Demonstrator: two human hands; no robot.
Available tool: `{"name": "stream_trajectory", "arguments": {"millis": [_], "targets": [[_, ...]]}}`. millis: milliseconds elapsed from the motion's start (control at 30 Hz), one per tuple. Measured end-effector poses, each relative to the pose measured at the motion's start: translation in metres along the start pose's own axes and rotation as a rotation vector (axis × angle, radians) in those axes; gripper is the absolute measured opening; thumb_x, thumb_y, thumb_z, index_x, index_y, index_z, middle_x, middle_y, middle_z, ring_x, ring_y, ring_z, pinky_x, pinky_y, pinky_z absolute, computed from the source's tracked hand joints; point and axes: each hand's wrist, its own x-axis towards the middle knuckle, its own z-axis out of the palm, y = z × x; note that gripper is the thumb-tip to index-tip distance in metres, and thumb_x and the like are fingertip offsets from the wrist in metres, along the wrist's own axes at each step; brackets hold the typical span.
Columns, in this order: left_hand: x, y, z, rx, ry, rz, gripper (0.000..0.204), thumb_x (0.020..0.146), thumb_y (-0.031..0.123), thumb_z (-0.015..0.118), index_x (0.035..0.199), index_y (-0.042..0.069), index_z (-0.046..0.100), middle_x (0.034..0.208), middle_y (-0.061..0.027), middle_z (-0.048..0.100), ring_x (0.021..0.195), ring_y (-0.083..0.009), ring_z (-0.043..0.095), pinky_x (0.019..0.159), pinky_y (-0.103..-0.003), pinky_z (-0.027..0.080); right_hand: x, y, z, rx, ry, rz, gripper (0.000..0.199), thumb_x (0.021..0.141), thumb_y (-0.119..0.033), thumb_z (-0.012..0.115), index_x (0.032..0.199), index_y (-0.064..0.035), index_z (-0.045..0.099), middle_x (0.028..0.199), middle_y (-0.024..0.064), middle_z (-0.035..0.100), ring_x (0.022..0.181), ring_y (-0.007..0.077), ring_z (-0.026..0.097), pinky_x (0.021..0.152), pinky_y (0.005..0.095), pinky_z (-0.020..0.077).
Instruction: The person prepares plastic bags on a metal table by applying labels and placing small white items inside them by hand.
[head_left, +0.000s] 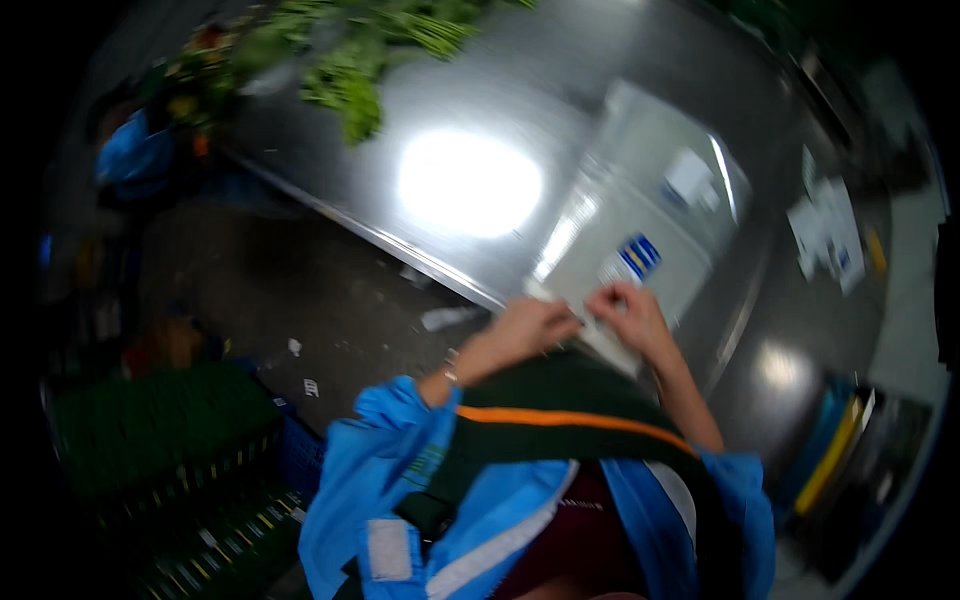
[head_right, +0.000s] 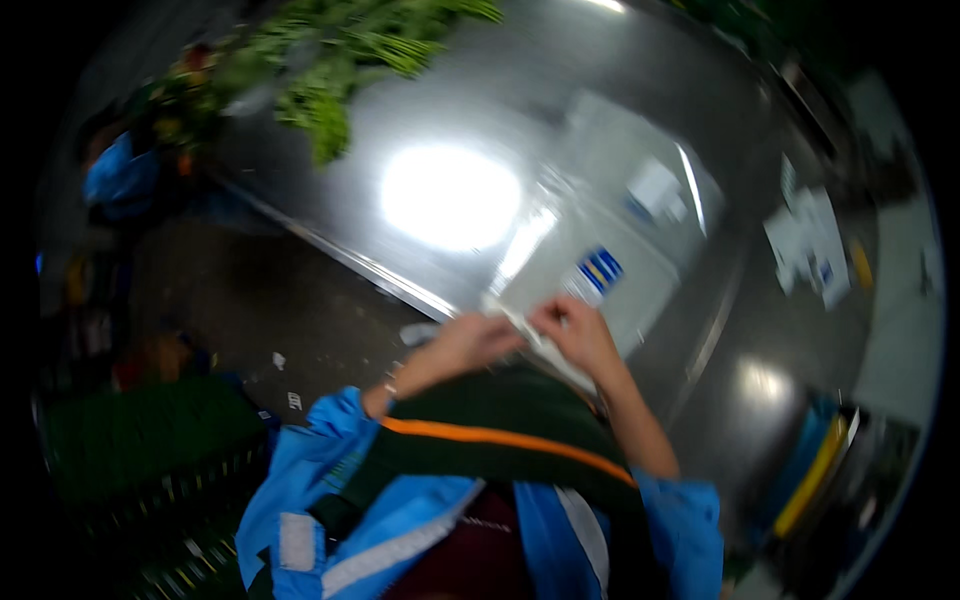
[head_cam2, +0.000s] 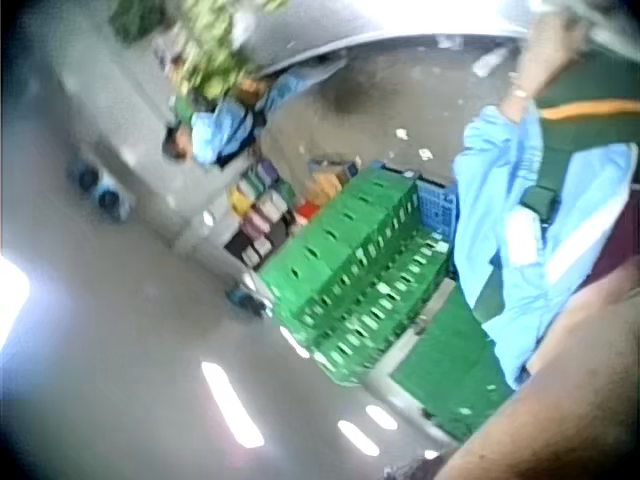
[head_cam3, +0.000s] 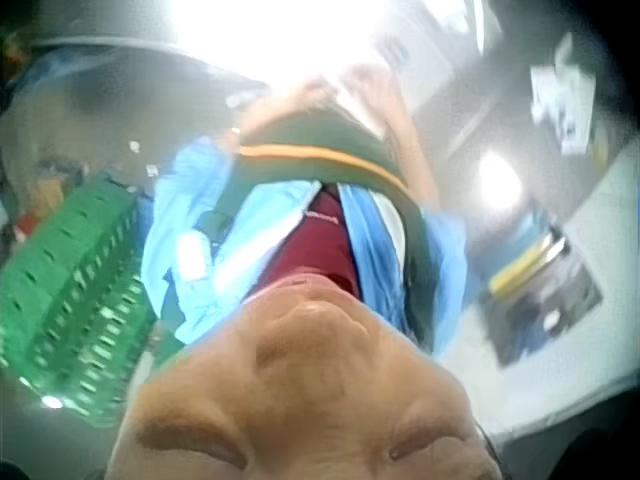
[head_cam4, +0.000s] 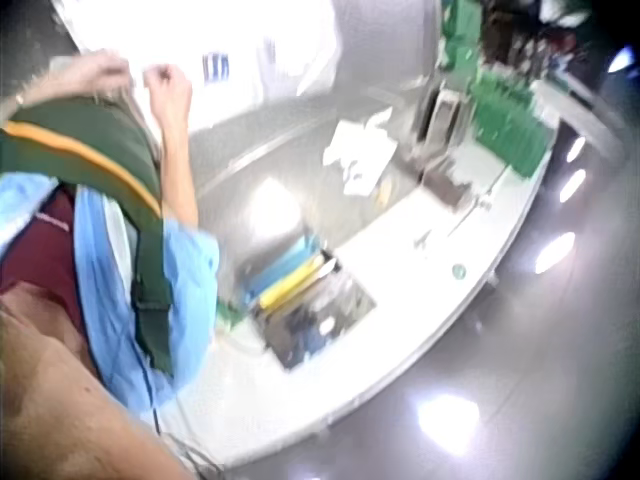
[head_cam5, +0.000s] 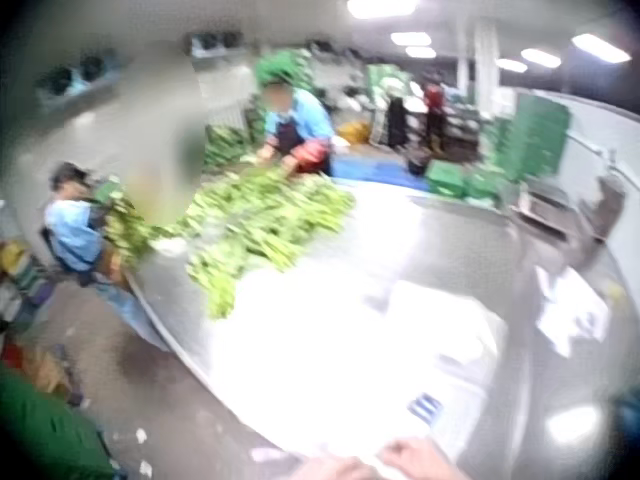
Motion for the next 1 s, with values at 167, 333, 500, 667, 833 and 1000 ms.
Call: {"name": "stream_trajectory", "arguments": {"millis": [167, 333, 500, 667, 833, 1000], "targets": [[-0.027, 0.002, -0.008, -0.084, 0.152, -0.182, 0.022, 0.082, 0.023, 0.067, 0.089, 0.002, 0.064, 0.063, -0.0135, 0.059, 0.053, -0.0207, 0.056, 0.051, -0.032, 0.044, -0.002, 0.066, -0.063, 0.607, 0.672, 0.287, 0.018, 0.082, -0.018, 0.067, 0.091, -0.0022, 0.065, 0.076, 0.0, 0.062, 0.068, 0.0076, 0.054, 0.062, 0.0222, 0.0421], [-0.014, -0.01, -0.005, -0.185, 0.129, -0.155, 0.024, 0.082, 0.02, 0.068, 0.096, 0.001, 0.063, 0.058, -0.0107, 0.055, 0.049, -0.0146, 0.047, 0.049, -0.028, 0.04, 0.013, 0.119, -0.021, 0.503, 0.731, 0.576, 0.021, 0.08, -0.017, 0.067, 0.096, -0.0036, 0.065, 0.078, 0.002, 0.06, 0.076, 0.0101, 0.056, 0.066, 0.0242, 0.045], [-0.014, 0.008, -0.018, -0.178, 0.106, -0.213, 0.028, 0.085, 0.017, 0.063, 0.111, 0.005, 0.06, 0.056, -0.0036, 0.047, 0.051, -0.0088, 0.039, 0.049, -0.024, 0.036, 0.014, 0.155, 0.001, -0.196, 0.754, 0.252, 0.039, 0.073, -0.017, 0.07, 0.111, -0.0104, 0.06, 0.102, 0.0085, 0.054, 0.08, 0.0223, 0.056, 0.074, 0.0325, 0.0469], [-0.027, -0.025, -0.01, -0.571, 0.233, -0.289, 0.027, 0.089, 0.014, 0.058, 0.114, 0.004, 0.057, 0.065, 0.0062, 0.045, 0.059, -0.0031, 0.038, 0.052, -0.02, 0.034, -0.025, 0.126, -0.035, -0.25, 0.394, 0.099, 0.039, 0.072, -0.022, 0.073, 0.108, -0.0143, 0.059, 0.107, 0.0102, 0.053, 0.082, 0.0258, 0.055, 0.073, 0.0342, 0.0458], [-0.013, -0.013, -0.01, -0.615, 0.202, -0.151, 0.026, 0.091, 0.01, 0.054, 0.115, 0.001, 0.052, 0.088, -0.0041, 0.064, 0.077, -0.0071, 0.059, 0.066, -0.02, 0.046, -0.046, 0.167, -0.021, -0.719, -0.09, 0.046, 0.03, 0.075, -0.035, 0.068, 0.097, -0.0141, 0.066, 0.097, 0.0068, 0.059, 0.09, 0.0223, 0.055, 0.08, 0.0358, 0.0376], [-0.015, -0.011, -0.01, -0.791, 0.223, -0.299, 0.015, 0.091, 0.01, 0.055, 0.099, -0.002, 0.057, 0.082, -0.0043, 0.064, 0.07, -0.0079, 0.058, 0.061, -0.021, 0.046, -0.016, 0.147, -0.056, -0.363, -0.02, 0.171, 0.018, 0.083, -0.023, 0.058, 0.089, -0.0088, 0.067, 0.08, 0.0094, 0.062, 0.083, 0.0262, 0.062, 0.073, 0.0347, 0.0475]]}}
